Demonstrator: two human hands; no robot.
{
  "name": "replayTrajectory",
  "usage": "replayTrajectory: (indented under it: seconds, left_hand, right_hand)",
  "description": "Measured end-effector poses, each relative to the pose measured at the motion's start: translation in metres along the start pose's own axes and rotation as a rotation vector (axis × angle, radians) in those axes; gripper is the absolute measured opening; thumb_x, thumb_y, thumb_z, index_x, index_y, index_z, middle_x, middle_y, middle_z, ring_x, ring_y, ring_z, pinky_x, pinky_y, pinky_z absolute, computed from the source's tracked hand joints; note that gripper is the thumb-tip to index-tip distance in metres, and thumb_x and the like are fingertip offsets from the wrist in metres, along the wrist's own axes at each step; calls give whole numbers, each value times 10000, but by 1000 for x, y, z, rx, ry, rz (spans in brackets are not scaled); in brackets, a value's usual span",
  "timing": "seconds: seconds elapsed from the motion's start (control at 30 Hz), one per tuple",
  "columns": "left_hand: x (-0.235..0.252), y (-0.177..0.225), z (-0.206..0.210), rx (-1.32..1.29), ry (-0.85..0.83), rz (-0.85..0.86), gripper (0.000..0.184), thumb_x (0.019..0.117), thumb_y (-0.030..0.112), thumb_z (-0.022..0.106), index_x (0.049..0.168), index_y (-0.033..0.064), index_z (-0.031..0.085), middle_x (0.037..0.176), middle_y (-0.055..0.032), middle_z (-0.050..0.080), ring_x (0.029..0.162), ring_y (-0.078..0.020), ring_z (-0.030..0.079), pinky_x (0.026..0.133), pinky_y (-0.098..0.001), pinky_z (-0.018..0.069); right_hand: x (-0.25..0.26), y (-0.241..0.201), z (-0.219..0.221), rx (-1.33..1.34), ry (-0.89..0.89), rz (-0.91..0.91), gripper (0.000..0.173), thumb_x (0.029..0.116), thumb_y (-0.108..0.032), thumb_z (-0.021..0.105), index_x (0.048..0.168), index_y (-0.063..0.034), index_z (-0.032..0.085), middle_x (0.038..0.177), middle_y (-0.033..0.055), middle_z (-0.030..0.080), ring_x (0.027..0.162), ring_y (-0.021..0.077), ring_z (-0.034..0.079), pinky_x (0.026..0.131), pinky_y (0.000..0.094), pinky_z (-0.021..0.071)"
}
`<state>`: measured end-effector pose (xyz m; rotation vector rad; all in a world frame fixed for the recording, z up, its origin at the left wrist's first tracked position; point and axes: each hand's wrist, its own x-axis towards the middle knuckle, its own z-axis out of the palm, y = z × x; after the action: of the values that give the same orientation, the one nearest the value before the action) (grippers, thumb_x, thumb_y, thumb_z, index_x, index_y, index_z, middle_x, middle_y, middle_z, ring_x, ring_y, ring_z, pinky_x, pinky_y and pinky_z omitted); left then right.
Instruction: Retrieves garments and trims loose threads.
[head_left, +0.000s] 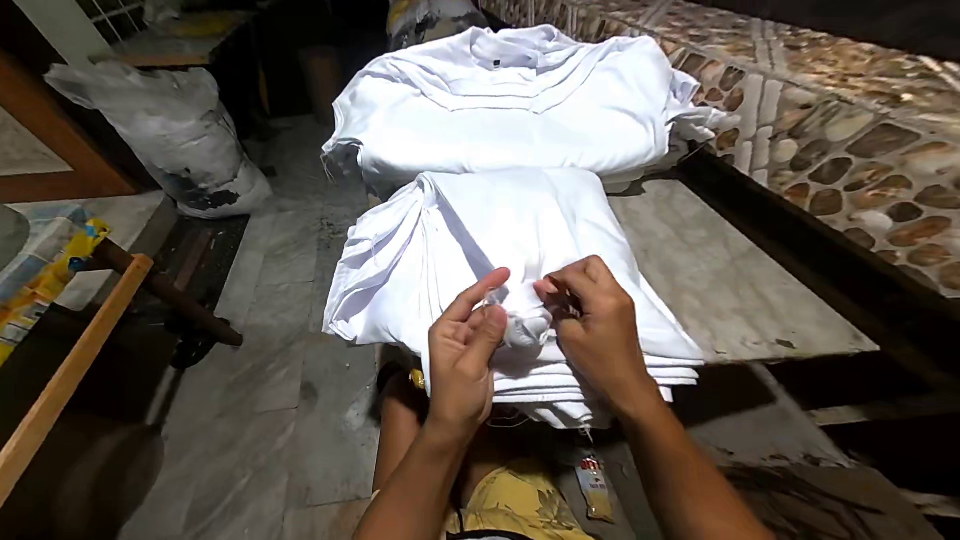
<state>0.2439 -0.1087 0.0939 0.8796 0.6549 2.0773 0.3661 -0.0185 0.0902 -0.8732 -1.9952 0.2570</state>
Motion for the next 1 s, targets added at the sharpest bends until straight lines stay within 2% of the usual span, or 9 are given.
replayTrajectory:
  seconds: [0.1,0.2,0.43,0.53,0.63,0.7,0.77,0.87,1.0]
  left_hand:
    - [-2,4,-6,114,6,188,128,973,37,631,989,106,738,888,91,754,806,13,700,776,-198,593]
    - [-11,12,-13,332,-86,299,115,1034,264,574,983,203,657,961,161,706,923,57,665,845,-184,568]
    - [-23,20,-26,699,-296,472,296,1077,280,489,963,41,623,1019,-18,692,1078,-11,638,955,-189,520]
    - [-29,28,-42,798,-311,604,530,1107,435,320,892,54,618,1101,-57,724,1117,-87,662,962,-243,535]
    - [-37,39,-64,891,-209,678,580,1097,503,274,924,82,635,1042,-1,725,1084,-64,669,943,-219,536]
    - [-37,38,-74,924,-98,643,513,1107,435,328,919,76,642,992,19,727,1044,-26,674,919,-197,540]
    - [-36,32,-76,947,-1,593,399,1100,336,437,895,70,653,969,27,737,1007,1,673,891,-178,541]
    - [-36,25,-69,959,34,563,294,1068,268,515,904,65,651,968,15,731,1014,2,661,891,-171,530]
    - [-38,21,-63,1008,15,564,236,1039,273,567,966,63,644,1017,-5,710,1063,-12,639,936,-177,508]
  right_hand:
    - [-16,-21,-19,4,19,-42,450,994,-432,596,1068,6,665,934,131,596,710,122,552,593,250,447]
    - [-33,-40,-34,-71,60,-215,424,1069,-411,504,1018,-6,618,810,140,594,693,169,553,614,270,427]
    - [-20,-51,-24,-169,17,-352,360,1063,-255,507,917,2,711,667,110,638,542,212,572,493,332,407]
    - [10,-14,-48,135,-105,-105,290,1040,-226,559,1166,13,664,910,17,678,686,-15,589,622,164,512]
    - [35,46,-91,190,199,68,412,1082,-239,511,1398,21,458,1156,-19,594,821,-83,587,729,138,522]
    - [32,39,-98,139,221,55,433,1079,-268,504,1365,53,451,1161,-3,567,846,-93,544,751,122,473]
    - [13,6,-78,118,-89,-93,395,970,-262,636,1204,37,527,1110,41,569,756,-89,489,654,87,426]
    - [-6,-5,-34,171,-437,-268,213,818,-186,678,983,-67,741,993,102,664,630,78,565,532,257,475]
    - [19,5,-46,372,-438,-234,111,912,-101,600,928,-59,701,1008,-24,669,779,-80,558,662,62,455]
